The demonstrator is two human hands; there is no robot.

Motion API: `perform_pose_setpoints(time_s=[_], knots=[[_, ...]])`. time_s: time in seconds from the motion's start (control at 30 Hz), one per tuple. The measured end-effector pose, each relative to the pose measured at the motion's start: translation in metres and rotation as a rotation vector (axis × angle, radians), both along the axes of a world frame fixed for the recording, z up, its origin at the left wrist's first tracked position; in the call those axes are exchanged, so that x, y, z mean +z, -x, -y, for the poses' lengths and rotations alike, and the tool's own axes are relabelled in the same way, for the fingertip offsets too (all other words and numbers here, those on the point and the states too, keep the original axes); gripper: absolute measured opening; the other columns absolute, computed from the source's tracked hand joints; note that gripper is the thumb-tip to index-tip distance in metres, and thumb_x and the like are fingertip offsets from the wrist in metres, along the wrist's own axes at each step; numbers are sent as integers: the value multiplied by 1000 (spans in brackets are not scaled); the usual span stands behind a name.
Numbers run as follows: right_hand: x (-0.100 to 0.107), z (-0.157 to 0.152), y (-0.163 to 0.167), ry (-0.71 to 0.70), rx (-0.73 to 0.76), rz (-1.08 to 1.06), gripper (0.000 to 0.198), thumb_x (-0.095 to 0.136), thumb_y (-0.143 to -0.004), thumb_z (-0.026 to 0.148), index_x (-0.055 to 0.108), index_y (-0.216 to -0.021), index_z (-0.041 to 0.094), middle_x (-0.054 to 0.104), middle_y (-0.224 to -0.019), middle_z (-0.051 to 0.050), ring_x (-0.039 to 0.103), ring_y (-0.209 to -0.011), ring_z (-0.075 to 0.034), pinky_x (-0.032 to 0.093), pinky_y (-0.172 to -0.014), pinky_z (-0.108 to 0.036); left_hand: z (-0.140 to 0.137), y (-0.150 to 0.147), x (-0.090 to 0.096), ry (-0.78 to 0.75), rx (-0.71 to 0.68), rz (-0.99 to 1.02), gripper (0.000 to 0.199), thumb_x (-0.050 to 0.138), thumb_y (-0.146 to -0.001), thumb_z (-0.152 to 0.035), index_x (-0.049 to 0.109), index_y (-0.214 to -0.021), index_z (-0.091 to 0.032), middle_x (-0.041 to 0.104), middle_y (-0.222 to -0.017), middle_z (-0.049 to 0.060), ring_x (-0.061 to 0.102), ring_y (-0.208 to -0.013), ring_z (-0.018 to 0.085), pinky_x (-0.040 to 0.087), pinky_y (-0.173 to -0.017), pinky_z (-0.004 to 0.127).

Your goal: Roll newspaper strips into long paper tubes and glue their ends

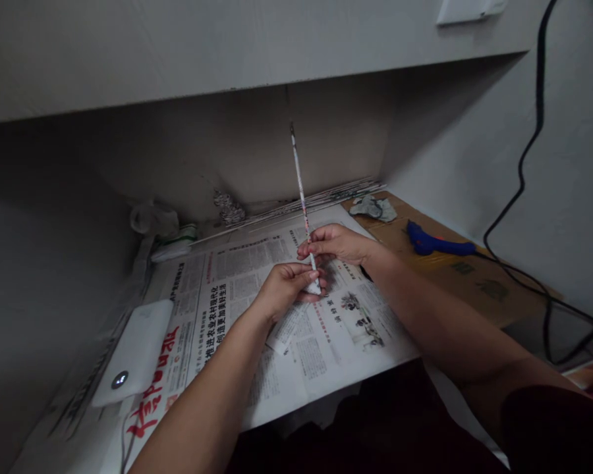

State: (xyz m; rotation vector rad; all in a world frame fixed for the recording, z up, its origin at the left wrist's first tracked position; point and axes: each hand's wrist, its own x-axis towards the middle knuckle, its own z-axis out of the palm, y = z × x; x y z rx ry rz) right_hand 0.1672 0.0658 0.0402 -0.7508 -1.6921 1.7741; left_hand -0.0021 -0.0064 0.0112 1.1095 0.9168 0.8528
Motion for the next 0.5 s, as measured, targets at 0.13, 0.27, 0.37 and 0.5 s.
perform_pose_setpoints(time_s=[0.13,0.27,0.37,0.5], knots=[[0,-1,0,-40,76,42,28,75,-67,31,69,-85,10,65,-74,-3,58,-63,-9,48,-61,-21,-1,0,-1,-11,4,-1,30,69,-73,-31,66,-94,-9,68,-85,12,66,-72,18,56,-64,32],[0,0,1,-27,-27,14,28,77,-63,31,67,-80,12,65,-74,-1,56,-60,-7,46,-57,-19,-1,0,-1,-10,13,-5,31,70,-72,-32,67,-92,-9,69,-84,12,66,-72,19,56,-64,31],[1,1,0,7,94,21,33,74,-67,36,67,-87,11,66,-78,-3,58,-62,-9,47,-58,-20,-1,0,-1,-16,7,0,31,69,-73,-32,67,-93,-9,69,-85,12,66,-72,18,56,-64,31],[-2,3,3,-25,98,69,33,73,-67,38,67,-83,11,65,-70,-2,56,-58,-9,46,-55,-21,-1,1,-2,-30,-6,-5,31,69,-72,-33,66,-93,-10,68,-84,11,66,-71,18,56,-65,32]])
